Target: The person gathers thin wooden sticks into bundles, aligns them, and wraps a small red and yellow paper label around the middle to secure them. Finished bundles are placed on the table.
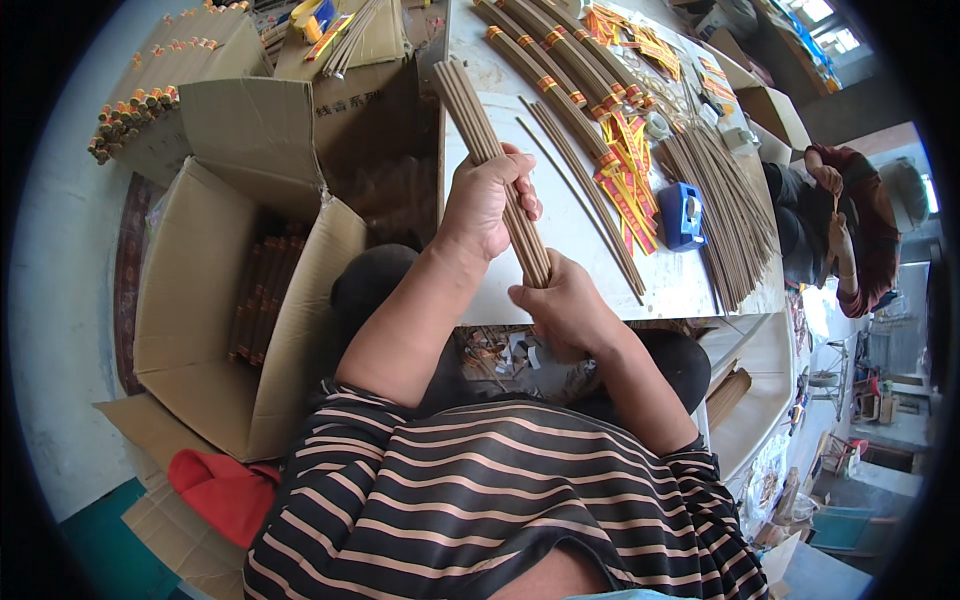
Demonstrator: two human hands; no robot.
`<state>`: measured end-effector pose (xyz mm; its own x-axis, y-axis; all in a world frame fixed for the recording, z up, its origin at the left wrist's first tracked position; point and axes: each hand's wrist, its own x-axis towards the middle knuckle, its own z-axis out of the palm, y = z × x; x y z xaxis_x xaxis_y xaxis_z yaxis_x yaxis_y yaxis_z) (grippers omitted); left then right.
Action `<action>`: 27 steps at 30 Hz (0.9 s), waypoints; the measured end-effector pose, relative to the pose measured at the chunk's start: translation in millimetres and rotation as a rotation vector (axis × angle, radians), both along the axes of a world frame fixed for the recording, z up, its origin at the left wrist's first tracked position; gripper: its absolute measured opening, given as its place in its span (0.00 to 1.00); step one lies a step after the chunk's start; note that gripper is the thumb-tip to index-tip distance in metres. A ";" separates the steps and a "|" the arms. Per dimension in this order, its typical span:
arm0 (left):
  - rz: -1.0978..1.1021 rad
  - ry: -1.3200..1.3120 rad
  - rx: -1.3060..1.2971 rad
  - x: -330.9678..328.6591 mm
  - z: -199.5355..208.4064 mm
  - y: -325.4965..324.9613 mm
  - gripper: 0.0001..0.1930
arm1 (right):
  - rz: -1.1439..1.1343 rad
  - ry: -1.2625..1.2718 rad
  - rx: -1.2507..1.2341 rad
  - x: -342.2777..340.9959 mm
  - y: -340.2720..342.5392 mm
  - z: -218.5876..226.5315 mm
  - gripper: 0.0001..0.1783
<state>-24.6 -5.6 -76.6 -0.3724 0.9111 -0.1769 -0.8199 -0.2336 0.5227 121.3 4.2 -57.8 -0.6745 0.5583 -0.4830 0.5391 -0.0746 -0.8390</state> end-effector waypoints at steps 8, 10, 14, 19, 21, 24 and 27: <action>0.019 -0.027 -0.027 -0.6 -0.5 4.5 0.05 | -0.030 0.057 -0.183 -0.9 -0.2 0.5 0.10; 0.121 0.187 -0.152 3.7 0.7 7.4 0.06 | -0.030 -0.105 0.141 -2.6 0.0 -7.6 0.11; 0.054 0.069 -0.080 3.8 -2.1 6.9 0.07 | 0.005 -0.092 0.298 4.0 -0.1 -12.0 0.10; -0.141 -0.148 0.149 -0.5 -1.6 4.7 0.07 | -0.055 0.228 -0.580 13.8 2.1 5.1 0.10; -0.094 -0.081 0.082 1.3 -1.0 5.2 0.07 | -0.067 0.177 -0.539 13.0 1.2 5.4 0.10; 0.040 0.091 -0.099 4.3 0.9 7.3 0.08 | -0.025 -0.098 0.164 4.3 -2.0 -3.0 0.10; -0.006 0.005 -0.008 -2.2 2.0 4.0 0.08 | -0.015 0.022 -0.071 5.1 -2.9 -0.2 0.11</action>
<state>-26.8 -1.6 -74.6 -0.3679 0.9117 -0.1826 -0.8187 -0.2245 0.5284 126.5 1.3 -58.0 -0.6776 0.5330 -0.5067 0.5186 -0.1423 -0.8431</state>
